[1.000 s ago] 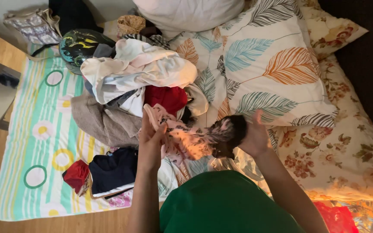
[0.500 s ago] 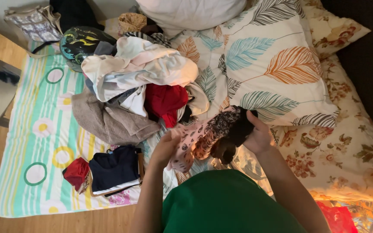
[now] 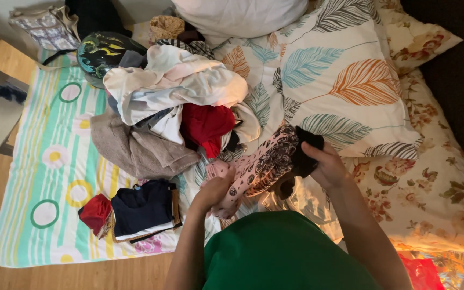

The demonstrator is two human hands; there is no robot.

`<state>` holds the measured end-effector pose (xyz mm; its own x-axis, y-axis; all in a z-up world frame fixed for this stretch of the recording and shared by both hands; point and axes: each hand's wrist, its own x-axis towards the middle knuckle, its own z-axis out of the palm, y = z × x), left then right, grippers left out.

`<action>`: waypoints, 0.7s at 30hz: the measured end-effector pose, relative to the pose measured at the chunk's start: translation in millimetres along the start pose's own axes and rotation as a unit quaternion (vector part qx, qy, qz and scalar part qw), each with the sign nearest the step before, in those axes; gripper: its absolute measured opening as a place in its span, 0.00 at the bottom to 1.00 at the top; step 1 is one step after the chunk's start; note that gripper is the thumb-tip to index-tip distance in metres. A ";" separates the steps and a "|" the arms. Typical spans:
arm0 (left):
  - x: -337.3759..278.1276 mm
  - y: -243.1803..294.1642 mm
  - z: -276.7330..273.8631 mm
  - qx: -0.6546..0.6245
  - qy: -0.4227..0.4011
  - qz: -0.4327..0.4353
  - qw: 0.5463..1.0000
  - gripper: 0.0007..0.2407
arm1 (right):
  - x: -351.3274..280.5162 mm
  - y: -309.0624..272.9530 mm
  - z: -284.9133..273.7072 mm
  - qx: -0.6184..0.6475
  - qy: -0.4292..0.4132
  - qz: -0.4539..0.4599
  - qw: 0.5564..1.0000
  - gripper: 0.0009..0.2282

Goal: The person folds a pink patterned garment, a black garment, and a red patterned garment on a bed. They smooth and fold each item by hand, placing the finished folds into a neat pile on the bed surface.

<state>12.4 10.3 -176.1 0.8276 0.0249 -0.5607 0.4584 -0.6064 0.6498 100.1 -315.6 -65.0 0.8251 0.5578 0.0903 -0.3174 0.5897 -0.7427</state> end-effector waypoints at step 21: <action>-106.2 100.7 -88.5 -0.471 0.292 0.249 0.794 0.06 | 2.5 -15.6 14.0 -0.041 0.226 0.014 0.973 0.10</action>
<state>-0.6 16.9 -5.7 0.8655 0.4992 0.0403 -0.1611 0.2013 0.9662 100.6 -315.2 -43.8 0.9438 0.2481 -0.2184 -0.3198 0.5183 -0.7931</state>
